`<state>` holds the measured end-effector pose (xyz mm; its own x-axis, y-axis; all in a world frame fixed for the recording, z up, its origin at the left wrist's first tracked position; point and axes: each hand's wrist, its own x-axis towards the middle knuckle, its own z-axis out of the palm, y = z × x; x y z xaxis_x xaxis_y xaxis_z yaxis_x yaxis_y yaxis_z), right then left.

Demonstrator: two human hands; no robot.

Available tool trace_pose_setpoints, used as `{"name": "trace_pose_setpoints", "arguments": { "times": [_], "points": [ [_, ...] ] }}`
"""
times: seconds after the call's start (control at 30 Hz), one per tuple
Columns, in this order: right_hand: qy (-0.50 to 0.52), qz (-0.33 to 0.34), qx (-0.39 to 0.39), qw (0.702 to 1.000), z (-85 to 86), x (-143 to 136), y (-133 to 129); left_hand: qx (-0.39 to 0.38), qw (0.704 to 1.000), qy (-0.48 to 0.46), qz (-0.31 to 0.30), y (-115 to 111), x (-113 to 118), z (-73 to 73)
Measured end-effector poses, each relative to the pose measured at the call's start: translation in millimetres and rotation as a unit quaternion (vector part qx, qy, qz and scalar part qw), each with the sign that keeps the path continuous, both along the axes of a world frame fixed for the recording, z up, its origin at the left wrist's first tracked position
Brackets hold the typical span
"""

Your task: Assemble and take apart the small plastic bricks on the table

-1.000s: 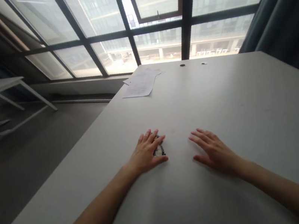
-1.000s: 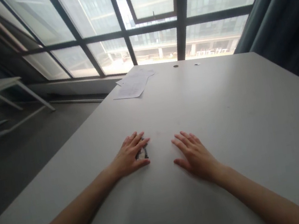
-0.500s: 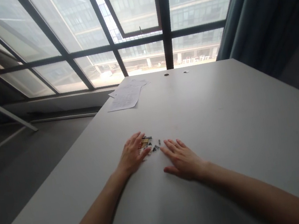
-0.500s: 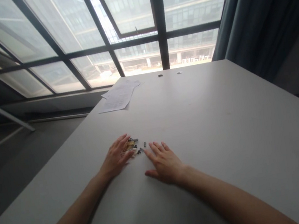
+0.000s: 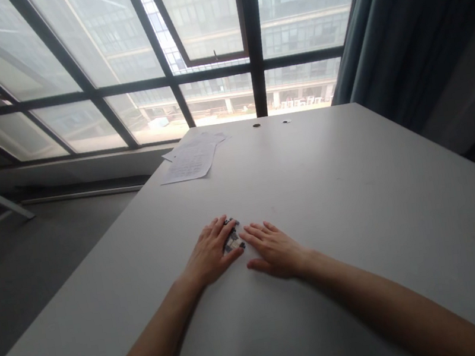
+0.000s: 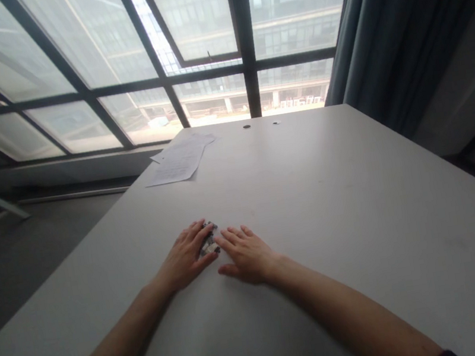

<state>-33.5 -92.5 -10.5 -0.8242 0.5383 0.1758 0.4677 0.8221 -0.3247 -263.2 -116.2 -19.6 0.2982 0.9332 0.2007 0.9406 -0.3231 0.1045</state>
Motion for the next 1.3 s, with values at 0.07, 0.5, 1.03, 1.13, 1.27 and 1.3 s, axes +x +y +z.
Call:
{"name": "trace_pose_setpoints", "arguments": {
  "times": [0.07,0.5,1.03,1.13,1.27,1.3],
  "points": [
    [-0.005,-0.016,-0.007,1.0,1.4,13.8,-3.1,0.006,1.0,0.01,-0.005,2.0,2.9,2.0],
    [0.279,-0.095,-0.197,0.935,-3.6,112.9,-52.7,0.111,0.981,-0.156,0.024,16.5,19.2,1.2],
    [0.05,0.04,-0.03,0.997,41.0,175.8,-83.6,-0.079,0.963,-0.01,-0.257,-85.3,87.7,60.9],
    [-0.051,0.076,-0.079,0.993,25.6,165.2,-81.1,-0.158,0.944,0.0,-0.29,-87.2,98.4,35.6],
    [-0.062,0.069,-0.105,0.99,20.7,162.8,-78.5,-0.184,0.938,-0.028,-0.293,-84.8,97.4,27.1],
    [-0.061,0.068,-0.11,0.99,21.7,163.1,-79.0,-0.186,0.937,-0.033,-0.293,-84.4,96.5,28.0]
  ]
}}
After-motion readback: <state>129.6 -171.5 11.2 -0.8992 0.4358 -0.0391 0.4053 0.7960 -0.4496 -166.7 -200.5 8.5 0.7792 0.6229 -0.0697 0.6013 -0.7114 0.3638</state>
